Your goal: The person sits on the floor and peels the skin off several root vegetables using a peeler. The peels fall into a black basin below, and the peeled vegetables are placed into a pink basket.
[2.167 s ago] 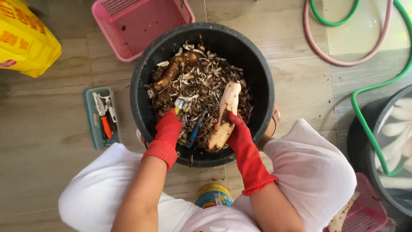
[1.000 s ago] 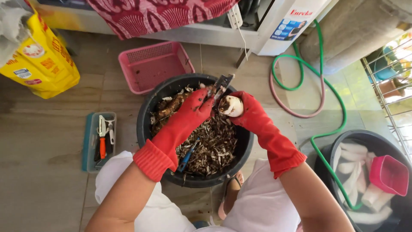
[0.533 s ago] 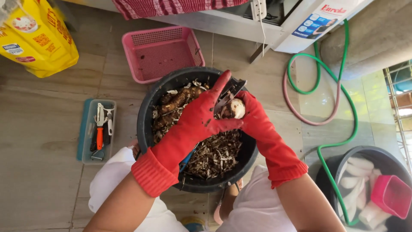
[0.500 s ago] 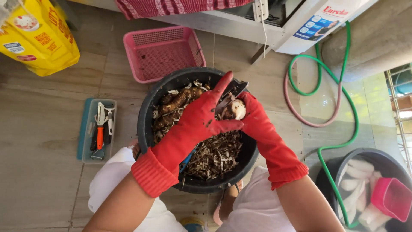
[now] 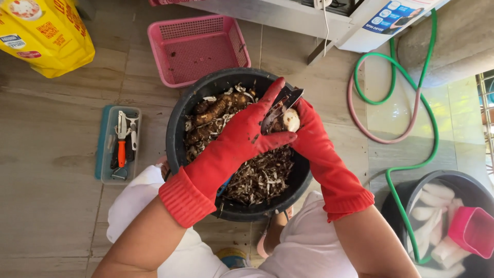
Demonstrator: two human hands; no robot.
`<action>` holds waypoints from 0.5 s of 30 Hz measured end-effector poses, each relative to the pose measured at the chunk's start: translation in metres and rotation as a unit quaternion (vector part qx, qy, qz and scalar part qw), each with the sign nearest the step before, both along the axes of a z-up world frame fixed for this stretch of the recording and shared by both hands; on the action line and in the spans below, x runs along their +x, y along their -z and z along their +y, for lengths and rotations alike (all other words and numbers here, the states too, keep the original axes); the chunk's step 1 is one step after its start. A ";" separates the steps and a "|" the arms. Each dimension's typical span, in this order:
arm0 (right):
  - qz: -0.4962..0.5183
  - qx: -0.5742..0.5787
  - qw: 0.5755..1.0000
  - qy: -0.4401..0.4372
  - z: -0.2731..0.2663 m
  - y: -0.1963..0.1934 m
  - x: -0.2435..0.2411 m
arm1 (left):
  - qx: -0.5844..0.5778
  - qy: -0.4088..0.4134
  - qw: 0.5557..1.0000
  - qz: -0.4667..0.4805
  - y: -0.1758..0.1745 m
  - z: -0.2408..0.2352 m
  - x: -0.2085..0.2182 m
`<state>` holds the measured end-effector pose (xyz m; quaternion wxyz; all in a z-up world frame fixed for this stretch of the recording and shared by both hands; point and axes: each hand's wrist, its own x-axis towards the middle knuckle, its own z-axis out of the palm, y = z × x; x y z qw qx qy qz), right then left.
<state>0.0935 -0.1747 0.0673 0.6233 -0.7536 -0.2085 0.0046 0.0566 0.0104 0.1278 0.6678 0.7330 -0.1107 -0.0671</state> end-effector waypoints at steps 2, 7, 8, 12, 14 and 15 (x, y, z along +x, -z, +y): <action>-0.022 -0.016 1.000 0.011 0.000 0.002 0.001 | -0.004 0.019 1.000 -0.009 -0.003 0.001 0.000; -0.026 -0.062 0.997 0.036 -0.009 0.005 0.004 | -0.003 0.012 1.000 -0.013 -0.002 -0.001 -0.001; -0.024 -0.062 0.997 0.048 -0.007 0.004 0.002 | -0.016 0.008 1.000 -0.011 -0.001 -0.002 -0.001; -0.007 -0.084 0.994 0.066 -0.017 0.026 0.007 | 0.012 -0.032 0.999 -0.033 0.006 -0.006 0.001; 0.013 -0.085 0.994 0.070 -0.015 0.024 0.008 | 0.000 -0.038 0.999 -0.035 0.008 -0.006 0.001; 0.011 -0.084 0.994 0.070 -0.014 0.023 0.010 | 0.001 -0.038 0.999 -0.036 0.009 -0.008 0.000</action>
